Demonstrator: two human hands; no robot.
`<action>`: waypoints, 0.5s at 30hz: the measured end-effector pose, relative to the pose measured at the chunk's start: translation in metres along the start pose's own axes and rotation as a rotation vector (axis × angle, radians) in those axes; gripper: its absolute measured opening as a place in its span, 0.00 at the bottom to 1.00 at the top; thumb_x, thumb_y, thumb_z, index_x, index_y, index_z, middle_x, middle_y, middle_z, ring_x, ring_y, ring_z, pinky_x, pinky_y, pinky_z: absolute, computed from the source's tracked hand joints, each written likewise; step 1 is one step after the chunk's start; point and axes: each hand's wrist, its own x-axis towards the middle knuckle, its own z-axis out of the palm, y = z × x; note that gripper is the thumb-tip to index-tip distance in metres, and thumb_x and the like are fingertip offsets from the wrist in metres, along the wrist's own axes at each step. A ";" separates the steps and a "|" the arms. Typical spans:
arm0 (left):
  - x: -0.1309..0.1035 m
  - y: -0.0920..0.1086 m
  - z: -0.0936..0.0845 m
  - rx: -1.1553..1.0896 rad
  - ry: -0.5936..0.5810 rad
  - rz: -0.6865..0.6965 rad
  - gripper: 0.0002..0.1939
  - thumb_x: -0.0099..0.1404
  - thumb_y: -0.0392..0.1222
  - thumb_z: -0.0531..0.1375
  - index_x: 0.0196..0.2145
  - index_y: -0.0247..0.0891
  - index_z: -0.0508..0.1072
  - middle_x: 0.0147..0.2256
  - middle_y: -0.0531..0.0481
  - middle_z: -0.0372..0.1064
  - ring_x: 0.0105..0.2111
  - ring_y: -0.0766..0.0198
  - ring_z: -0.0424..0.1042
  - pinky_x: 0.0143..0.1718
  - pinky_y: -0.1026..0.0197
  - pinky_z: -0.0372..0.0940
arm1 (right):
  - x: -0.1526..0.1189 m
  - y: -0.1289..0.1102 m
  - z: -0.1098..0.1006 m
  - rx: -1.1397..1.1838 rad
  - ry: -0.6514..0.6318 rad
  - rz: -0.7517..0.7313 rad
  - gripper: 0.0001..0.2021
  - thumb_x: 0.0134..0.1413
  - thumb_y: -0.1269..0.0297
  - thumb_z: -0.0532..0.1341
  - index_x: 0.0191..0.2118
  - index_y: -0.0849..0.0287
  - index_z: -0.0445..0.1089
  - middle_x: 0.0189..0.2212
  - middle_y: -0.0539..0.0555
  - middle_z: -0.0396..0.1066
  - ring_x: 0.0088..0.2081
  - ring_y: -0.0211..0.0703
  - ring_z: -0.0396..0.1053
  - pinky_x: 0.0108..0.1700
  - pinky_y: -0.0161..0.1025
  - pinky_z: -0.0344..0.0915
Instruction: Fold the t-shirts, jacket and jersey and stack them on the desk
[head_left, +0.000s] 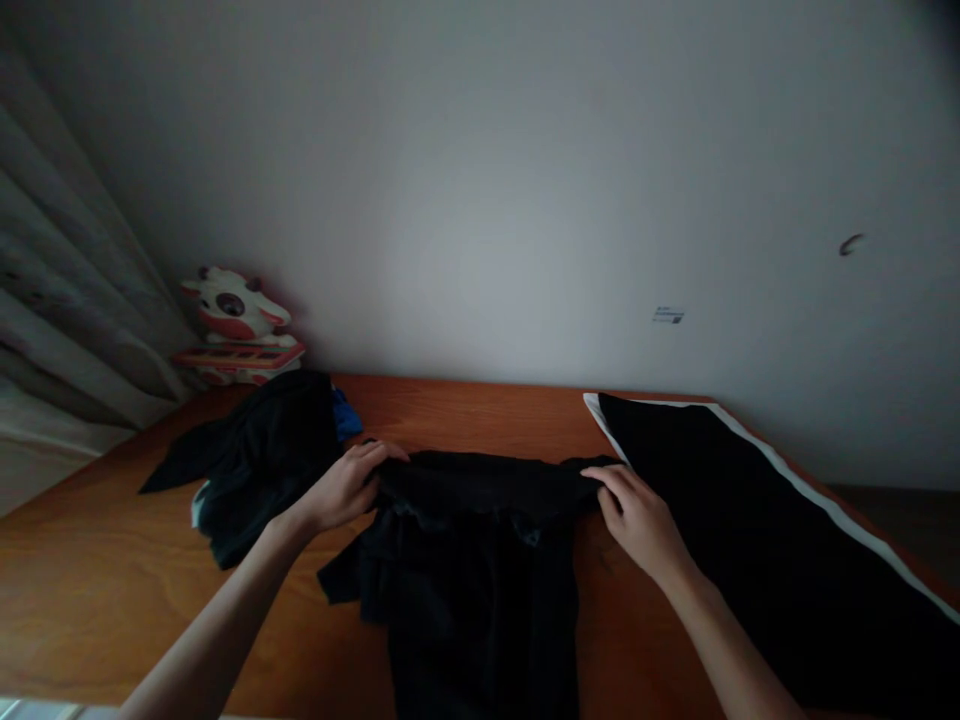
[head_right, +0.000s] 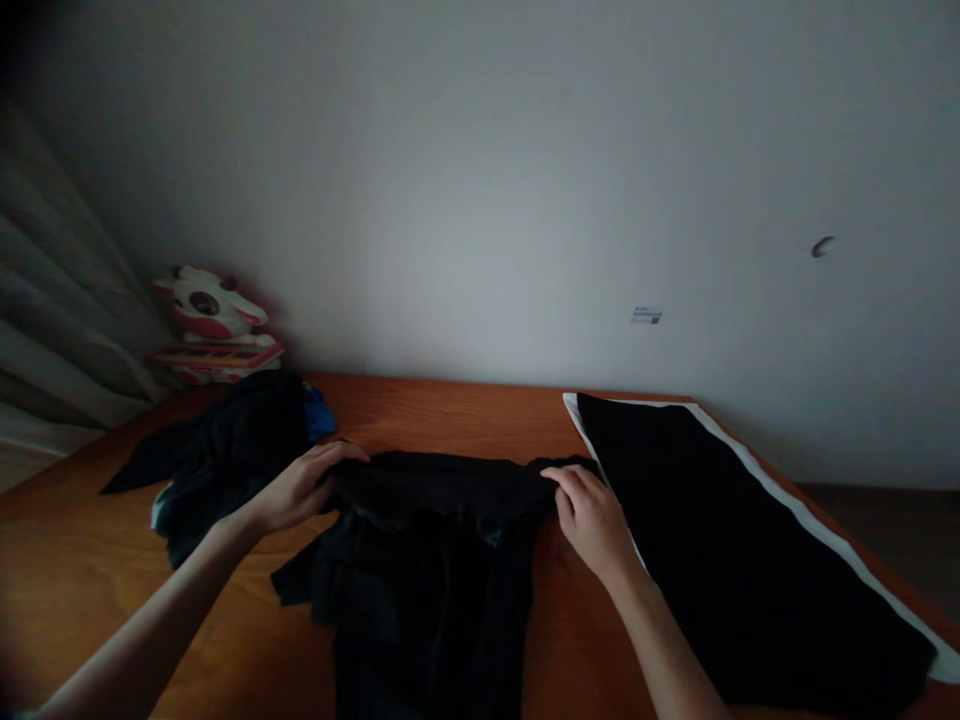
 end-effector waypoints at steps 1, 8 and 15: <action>-0.001 -0.001 0.002 0.015 -0.073 -0.009 0.27 0.58 0.29 0.52 0.54 0.41 0.72 0.50 0.44 0.75 0.50 0.55 0.73 0.54 0.53 0.66 | -0.001 -0.002 0.000 -0.041 -0.079 -0.020 0.18 0.62 0.75 0.54 0.52 0.52 0.72 0.46 0.55 0.75 0.47 0.49 0.74 0.52 0.48 0.70; 0.003 -0.005 0.015 -0.036 -0.145 -0.087 0.18 0.60 0.38 0.59 0.47 0.43 0.79 0.49 0.45 0.77 0.51 0.51 0.74 0.56 0.49 0.65 | -0.007 -0.023 0.014 -0.075 -0.253 -0.142 0.12 0.60 0.72 0.61 0.46 0.53 0.77 0.45 0.57 0.73 0.47 0.53 0.70 0.50 0.51 0.67; 0.033 0.001 -0.012 -0.385 0.239 -0.467 0.25 0.67 0.58 0.52 0.42 0.37 0.79 0.36 0.46 0.77 0.37 0.55 0.75 0.40 0.57 0.71 | 0.042 -0.014 0.010 0.235 -0.026 0.210 0.23 0.70 0.50 0.51 0.30 0.56 0.74 0.32 0.57 0.70 0.37 0.48 0.71 0.45 0.44 0.68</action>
